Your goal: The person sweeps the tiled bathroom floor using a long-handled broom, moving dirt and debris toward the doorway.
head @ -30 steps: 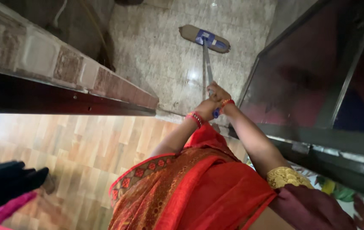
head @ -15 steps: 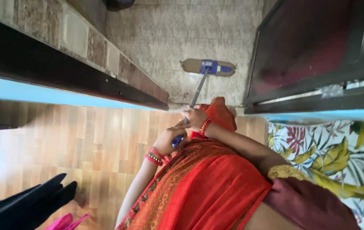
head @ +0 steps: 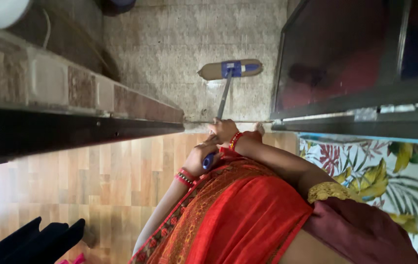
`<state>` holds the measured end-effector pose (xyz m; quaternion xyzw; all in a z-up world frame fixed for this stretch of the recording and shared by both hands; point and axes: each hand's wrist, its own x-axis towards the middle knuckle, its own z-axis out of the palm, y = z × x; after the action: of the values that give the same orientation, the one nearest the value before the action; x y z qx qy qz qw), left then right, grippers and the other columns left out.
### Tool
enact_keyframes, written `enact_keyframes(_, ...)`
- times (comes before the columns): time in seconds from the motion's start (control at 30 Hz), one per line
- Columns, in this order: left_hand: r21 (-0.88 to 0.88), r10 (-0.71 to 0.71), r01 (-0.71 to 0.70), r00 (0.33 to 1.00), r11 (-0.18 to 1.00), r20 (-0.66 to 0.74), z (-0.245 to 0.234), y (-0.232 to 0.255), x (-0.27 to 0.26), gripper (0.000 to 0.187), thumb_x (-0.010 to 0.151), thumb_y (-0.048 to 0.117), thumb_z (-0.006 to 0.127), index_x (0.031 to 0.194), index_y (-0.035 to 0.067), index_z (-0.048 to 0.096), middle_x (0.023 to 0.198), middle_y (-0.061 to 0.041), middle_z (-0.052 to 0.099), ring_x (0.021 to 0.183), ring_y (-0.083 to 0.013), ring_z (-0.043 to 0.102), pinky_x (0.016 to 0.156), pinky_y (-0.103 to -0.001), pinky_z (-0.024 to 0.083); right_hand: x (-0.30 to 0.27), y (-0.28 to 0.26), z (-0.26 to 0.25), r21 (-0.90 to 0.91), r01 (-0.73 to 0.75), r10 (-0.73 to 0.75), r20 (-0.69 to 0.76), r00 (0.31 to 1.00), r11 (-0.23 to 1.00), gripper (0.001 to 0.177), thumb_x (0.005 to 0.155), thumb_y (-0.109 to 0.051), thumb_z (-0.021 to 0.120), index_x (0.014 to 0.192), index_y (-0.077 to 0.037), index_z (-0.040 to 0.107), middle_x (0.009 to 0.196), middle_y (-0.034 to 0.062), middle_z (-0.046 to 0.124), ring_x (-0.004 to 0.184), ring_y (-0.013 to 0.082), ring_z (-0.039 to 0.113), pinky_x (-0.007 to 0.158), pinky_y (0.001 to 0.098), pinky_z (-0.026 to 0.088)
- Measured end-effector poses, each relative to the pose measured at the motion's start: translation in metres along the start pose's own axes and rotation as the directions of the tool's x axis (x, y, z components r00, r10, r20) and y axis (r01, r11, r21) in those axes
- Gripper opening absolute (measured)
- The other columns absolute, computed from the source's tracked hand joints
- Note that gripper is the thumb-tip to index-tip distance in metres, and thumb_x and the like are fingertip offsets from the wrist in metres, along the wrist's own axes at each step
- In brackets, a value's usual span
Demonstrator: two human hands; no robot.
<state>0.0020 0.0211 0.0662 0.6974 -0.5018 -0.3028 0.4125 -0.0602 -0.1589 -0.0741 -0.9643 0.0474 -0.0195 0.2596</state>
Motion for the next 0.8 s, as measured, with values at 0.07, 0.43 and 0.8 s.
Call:
enact_keyframes(0.07,-0.003,0.221,-0.222,0.973,0.975,-0.064,0.018,-0.018,0.034,0.019,0.097,0.016,0.068,0.108,0.002,0.072,0.111,-0.023,0.071,0.117,-0.0428,0.066,0.114,-0.053,0.046,0.011,0.041,0.003,-0.024,-0.101,0.103,0.101,0.990,0.995,0.045,0.081,-0.056,0.071,0.095,-0.014,0.066,0.112,0.0191,0.065,0.080,0.0364,0.072,0.067,0.0502,0.056)
enact_keyframes(0.43,0.104,0.044,-0.052,0.997,0.993,0.070,0.103,-0.107,0.181,0.022,0.085,0.027,0.074,0.092,0.008,0.064,0.132,-0.019,0.065,0.119,-0.0410,0.060,0.096,-0.049,0.052,0.045,0.194,-0.017,-0.119,-0.232,0.230,-0.028,0.973,0.965,0.036,0.073,-0.044,0.074,0.098,-0.020,0.066,0.131,0.0113,0.062,0.122,0.0379,0.058,0.094,0.0613,0.041)
enact_keyframes(0.8,0.126,0.147,-0.168,0.976,0.978,0.162,0.008,-0.072,-0.007,0.020,0.088,0.026,0.073,0.091,0.007,0.066,0.128,-0.015,0.070,0.106,-0.0389,0.069,0.092,-0.045,0.054,-0.001,0.003,0.030,0.049,-0.091,0.093,-0.035,0.995,0.995,0.051,0.072,-0.053,0.074,0.096,-0.010,0.063,0.109,0.0254,0.064,0.079,0.0439,0.068,0.066,0.0537,0.054)
